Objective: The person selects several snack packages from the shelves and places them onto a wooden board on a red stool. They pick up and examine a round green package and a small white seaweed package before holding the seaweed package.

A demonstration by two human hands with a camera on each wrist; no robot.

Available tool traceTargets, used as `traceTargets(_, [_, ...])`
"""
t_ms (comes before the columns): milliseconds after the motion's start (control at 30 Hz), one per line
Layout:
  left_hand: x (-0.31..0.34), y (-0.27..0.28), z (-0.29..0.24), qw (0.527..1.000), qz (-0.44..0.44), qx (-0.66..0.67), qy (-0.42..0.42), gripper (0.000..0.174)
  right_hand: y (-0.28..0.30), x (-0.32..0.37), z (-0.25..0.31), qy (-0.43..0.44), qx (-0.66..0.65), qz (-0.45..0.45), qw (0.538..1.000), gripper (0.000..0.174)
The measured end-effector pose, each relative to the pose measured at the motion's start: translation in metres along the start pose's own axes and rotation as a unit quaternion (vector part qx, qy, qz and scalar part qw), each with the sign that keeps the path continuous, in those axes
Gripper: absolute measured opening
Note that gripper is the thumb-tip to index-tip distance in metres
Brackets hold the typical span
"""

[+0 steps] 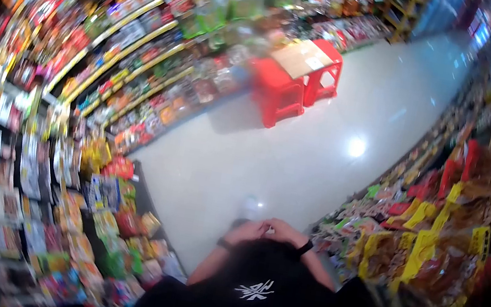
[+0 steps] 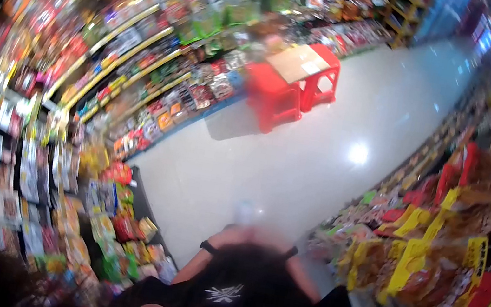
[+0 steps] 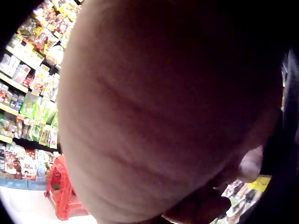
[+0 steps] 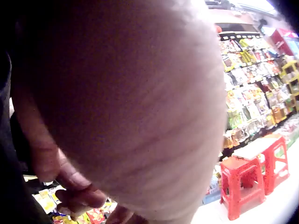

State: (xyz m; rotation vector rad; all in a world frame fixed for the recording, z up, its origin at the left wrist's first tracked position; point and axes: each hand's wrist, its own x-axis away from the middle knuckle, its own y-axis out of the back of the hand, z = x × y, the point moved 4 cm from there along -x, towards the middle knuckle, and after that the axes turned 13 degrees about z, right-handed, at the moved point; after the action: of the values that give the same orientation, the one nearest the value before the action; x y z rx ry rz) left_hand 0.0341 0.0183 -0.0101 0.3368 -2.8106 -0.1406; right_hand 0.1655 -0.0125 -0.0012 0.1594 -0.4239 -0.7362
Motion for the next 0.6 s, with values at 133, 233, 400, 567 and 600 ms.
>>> traceTargets(133, [-0.008, 0.124, 0.035, 0.998, -0.001, 0.043, 0.046, 0.038, 0.083, -0.072, 0.06, -0.006, 0.037, -0.098, 0.995, 0.038])
traceTargets(233, [-0.038, 0.159, 0.054, 0.998, 0.008, -0.058, 0.019, 0.037, 0.124, -0.077, 0.078, -0.013, 0.01, -0.089, 0.996, 0.041])
traceTargets(400, [-0.072, 0.196, 0.045, 0.991, 0.105, -0.074, 0.031, 0.032, 0.142, -0.09, 0.025, -0.007, 0.005, -0.162, 0.987, 0.037])
traceTargets(567, [-0.132, 0.215, 0.014, 0.984, 0.164, -0.07, 0.022, 0.026, 0.185, -0.091, -0.02, -0.077, -0.014, -0.116, 0.99, 0.033])
traceTargets(600, [-0.15, 0.219, 0.007, 0.981, 0.191, -0.041, 0.0, 0.027, 0.203, -0.087, -0.027, -0.079, -0.004, -0.106, 0.991, 0.032])
